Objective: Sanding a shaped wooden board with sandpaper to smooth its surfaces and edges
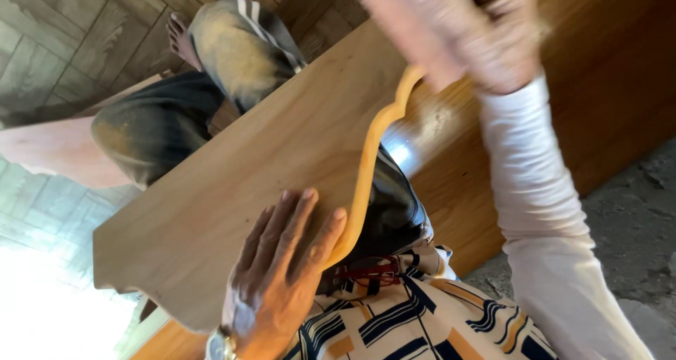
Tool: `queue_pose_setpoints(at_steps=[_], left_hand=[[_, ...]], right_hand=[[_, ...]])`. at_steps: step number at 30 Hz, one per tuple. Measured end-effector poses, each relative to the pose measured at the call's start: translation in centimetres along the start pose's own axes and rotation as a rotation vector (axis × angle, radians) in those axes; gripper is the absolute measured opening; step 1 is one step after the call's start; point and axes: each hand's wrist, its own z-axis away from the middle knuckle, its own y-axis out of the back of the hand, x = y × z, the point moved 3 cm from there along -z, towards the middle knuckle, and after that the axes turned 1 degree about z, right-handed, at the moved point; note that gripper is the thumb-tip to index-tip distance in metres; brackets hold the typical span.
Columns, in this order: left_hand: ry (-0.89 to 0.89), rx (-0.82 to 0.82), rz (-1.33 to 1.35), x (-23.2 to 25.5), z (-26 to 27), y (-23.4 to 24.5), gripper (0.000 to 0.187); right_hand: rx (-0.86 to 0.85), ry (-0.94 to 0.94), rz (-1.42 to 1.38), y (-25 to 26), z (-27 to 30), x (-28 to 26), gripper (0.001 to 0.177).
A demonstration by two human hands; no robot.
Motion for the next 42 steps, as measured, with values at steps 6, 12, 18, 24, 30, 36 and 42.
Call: queue_pose_setpoints(at_steps=[6,12,18,24,30,36,42], left_hand=[[-0.001,0.103,-0.060,0.1,-0.5,1.3,0.038],[0.001,0.098,-0.060,0.0,-0.3,1.9,0.041],[0.026,0.125,-0.064,-0.1,-0.1,1.8,0.043],[-0.015,0.122,-0.076,-0.3,-0.7,2.5,0.038],[-0.013,0.223,-0.121,0.4,-3.2,4.2,0.029],[-0.036,0.174,-0.225,0.6,-6.3,4.6,0.029],[-0.071,0.195,-0.200,-0.3,-7.8,5.2,0.021]], right_hand=[[-0.068,0.051,0.409,-1.1,-1.2,-1.9,0.026],[0.007,-0.083,0.229,-2.0,-1.2,-5.0,0.021],[0.013,0.156,0.750,-1.0,0.4,2.1,0.044],[0.178,0.247,1.042,2.0,-1.3,2.7,0.045],[0.187,0.333,0.529,0.7,-1.9,-0.8,0.029],[0.223,0.199,0.599,0.1,-0.1,3.2,0.039],[0.363,0.353,0.643,3.0,-1.0,1.5,0.023]])
